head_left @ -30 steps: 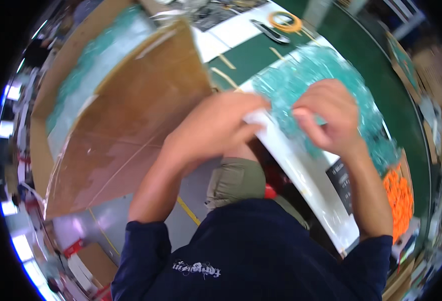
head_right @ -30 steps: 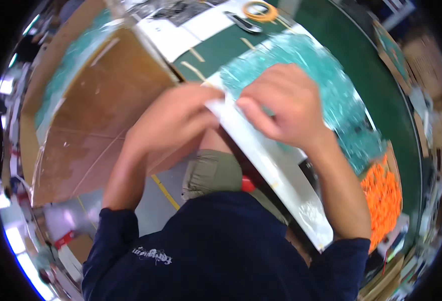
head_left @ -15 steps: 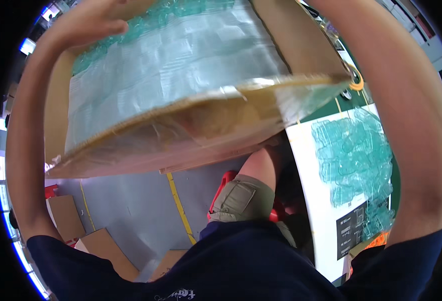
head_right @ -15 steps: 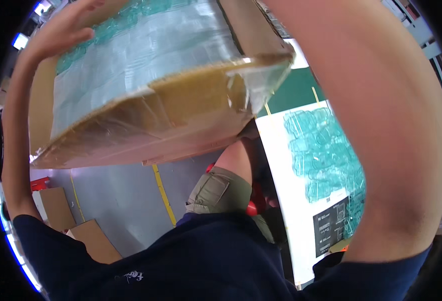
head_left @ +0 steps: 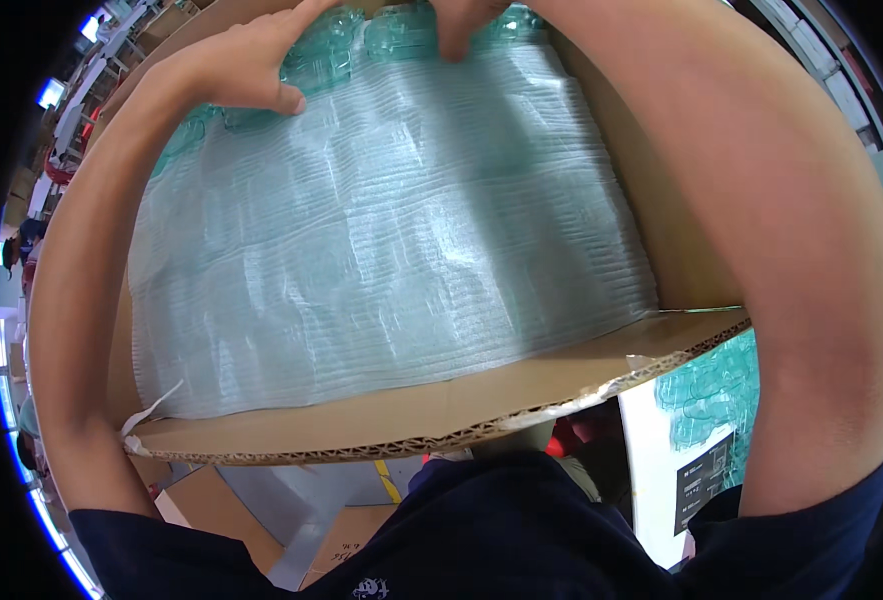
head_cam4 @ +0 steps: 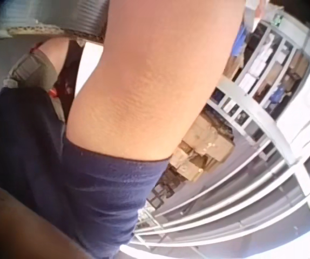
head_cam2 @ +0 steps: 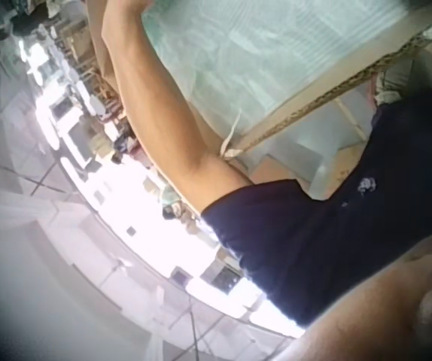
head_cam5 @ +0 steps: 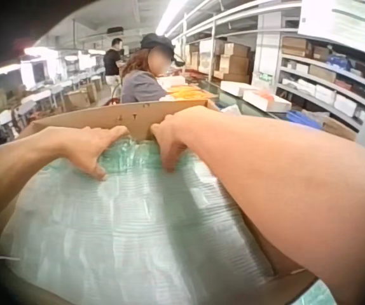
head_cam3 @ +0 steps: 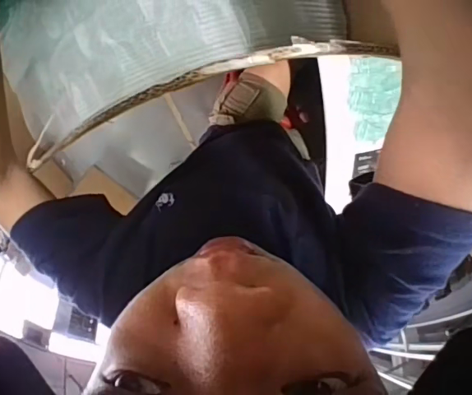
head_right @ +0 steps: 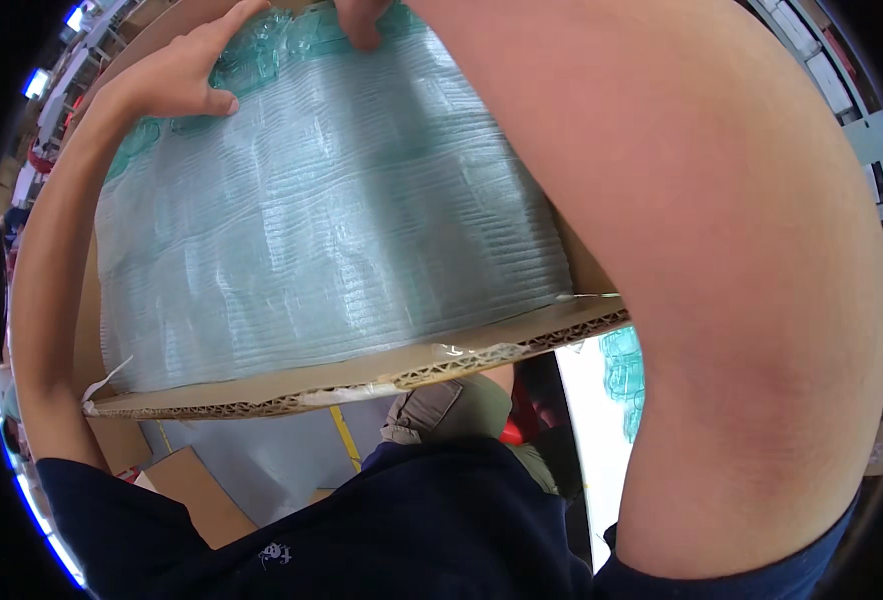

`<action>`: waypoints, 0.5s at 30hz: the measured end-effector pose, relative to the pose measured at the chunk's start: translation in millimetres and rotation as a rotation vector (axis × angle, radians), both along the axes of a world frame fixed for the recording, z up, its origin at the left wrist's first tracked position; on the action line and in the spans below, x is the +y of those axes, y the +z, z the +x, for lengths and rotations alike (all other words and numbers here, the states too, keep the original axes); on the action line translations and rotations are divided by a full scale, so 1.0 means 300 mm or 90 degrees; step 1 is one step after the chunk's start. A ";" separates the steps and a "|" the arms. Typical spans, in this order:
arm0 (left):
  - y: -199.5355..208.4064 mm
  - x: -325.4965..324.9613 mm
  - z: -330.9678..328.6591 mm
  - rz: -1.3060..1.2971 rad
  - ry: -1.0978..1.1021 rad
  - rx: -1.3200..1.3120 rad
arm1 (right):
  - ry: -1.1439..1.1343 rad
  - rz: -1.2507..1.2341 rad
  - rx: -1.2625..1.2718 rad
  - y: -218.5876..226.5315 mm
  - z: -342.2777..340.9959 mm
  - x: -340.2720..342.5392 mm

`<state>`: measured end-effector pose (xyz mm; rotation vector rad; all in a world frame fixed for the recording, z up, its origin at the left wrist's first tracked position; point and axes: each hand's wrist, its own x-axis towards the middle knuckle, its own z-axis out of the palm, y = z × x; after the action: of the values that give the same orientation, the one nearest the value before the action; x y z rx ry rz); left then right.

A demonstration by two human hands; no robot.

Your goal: Manually assemble small orange plastic components into green housings using a handheld press tool at a factory workstation.

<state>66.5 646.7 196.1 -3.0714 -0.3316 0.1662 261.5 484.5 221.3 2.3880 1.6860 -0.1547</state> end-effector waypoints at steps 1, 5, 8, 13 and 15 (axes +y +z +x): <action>-0.013 0.022 0.030 -0.020 -0.056 -0.040 | -0.165 -0.005 0.116 -0.057 0.101 0.067; -0.062 0.059 -0.073 -0.035 -0.091 -0.107 | -0.273 -0.003 0.251 -0.160 0.097 0.203; -0.049 -0.041 -0.108 0.028 -0.060 -0.148 | 0.186 0.048 -0.137 -0.111 -0.038 0.031; 0.000 -0.047 -0.141 0.068 -0.048 -0.068 | 0.094 0.047 -0.029 0.109 -0.172 -0.162; 0.046 -0.087 -0.031 0.180 0.206 -0.063 | 0.052 0.251 0.080 0.122 -0.137 -0.235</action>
<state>57.1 620.5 209.9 -2.7333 -0.7848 -0.0221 220.3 414.0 257.8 2.6220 2.0312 0.0485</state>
